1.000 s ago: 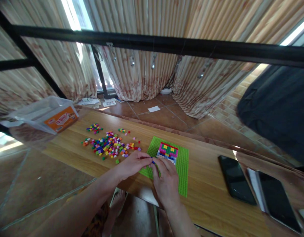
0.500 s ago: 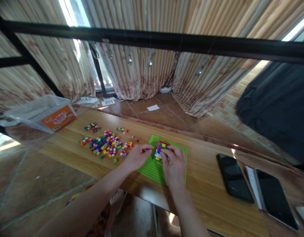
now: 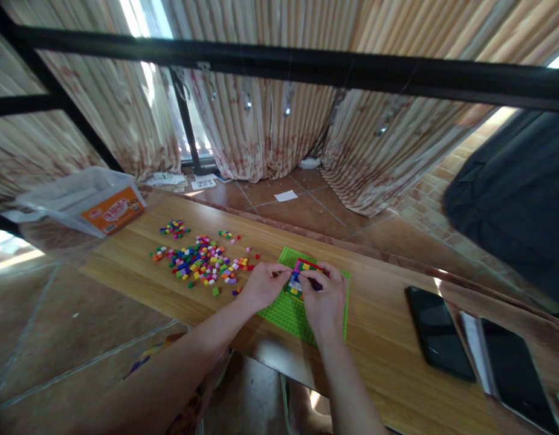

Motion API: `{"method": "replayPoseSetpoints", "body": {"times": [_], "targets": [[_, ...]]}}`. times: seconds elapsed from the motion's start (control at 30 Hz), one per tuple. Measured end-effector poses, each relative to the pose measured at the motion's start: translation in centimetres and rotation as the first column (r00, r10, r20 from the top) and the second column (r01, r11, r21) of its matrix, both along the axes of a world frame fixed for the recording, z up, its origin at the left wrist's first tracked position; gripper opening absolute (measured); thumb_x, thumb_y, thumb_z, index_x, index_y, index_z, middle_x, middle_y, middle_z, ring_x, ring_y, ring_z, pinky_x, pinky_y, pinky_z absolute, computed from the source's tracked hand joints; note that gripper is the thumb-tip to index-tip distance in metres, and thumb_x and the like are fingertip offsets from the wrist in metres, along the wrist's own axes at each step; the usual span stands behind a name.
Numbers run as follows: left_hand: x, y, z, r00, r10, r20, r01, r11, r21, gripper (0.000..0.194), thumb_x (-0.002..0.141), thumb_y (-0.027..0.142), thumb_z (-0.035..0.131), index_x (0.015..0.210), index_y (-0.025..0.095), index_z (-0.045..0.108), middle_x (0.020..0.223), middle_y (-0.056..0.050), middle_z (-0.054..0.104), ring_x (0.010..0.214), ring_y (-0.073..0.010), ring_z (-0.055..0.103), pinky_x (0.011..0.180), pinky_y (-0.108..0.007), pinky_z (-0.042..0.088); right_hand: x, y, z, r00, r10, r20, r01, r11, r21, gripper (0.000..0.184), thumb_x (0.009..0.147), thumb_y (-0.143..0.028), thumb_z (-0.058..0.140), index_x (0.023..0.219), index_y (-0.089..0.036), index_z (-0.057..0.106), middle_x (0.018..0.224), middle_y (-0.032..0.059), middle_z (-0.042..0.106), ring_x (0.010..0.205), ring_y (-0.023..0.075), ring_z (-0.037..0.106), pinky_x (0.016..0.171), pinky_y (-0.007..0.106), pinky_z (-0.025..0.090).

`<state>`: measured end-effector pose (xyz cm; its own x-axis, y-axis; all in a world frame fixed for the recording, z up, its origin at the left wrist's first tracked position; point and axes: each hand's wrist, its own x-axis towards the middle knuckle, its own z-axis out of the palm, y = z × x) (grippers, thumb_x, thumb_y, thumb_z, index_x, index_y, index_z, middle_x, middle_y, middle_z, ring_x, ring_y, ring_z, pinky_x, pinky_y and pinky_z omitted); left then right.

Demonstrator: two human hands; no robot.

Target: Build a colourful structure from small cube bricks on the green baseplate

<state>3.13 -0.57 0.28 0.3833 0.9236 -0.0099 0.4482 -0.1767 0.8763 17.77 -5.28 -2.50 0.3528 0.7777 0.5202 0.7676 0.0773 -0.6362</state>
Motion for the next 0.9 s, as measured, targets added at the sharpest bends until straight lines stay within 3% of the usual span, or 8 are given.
{"method": "replayPoseSetpoints", "body": {"times": [0.37,0.67,0.9], "targets": [[1.0,-0.4,0.4,0.989,0.129,-0.068,-0.132,0.990,-0.042,0.028,0.085,0.032,0.054,0.088,0.018,0.078,0.081,-0.005,0.076,0.072,-0.0159,0.065,0.063,-0.023,0.045,0.4,0.0,-0.2,0.991,0.012,0.136,-0.017,0.999,0.030,0.032,0.082,-0.049,0.059,0.075,-0.021,0.074,0.093,0.0087,0.065,0.090,0.0242,0.059,0.088,0.044,0.041],[1.6,-0.4,-0.3,0.977,0.210,-0.034,-0.213,0.967,-0.142,0.027,0.082,0.035,0.057,0.090,0.019,0.078,0.075,-0.005,0.074,0.068,-0.0158,0.065,0.059,-0.023,0.045,0.9,-0.1,-0.6,0.960,0.050,0.275,-0.074,0.994,0.076,0.045,0.085,-0.056,0.051,0.074,-0.018,0.073,0.088,0.0101,0.066,0.087,0.0251,0.062,0.085,0.042,0.042],[1.5,-0.8,-0.9,0.983,0.184,0.003,-0.182,0.975,-0.130,0.030,0.083,0.038,0.055,0.091,0.018,0.077,0.077,-0.004,0.074,0.070,-0.0154,0.065,0.062,-0.023,0.047,1.5,0.0,-1.3,0.959,0.073,0.274,-0.090,0.995,0.048,0.048,0.085,-0.058,0.048,0.076,-0.019,0.073,0.089,0.0107,0.066,0.090,0.0268,0.062,0.086,0.044,0.042]]}}
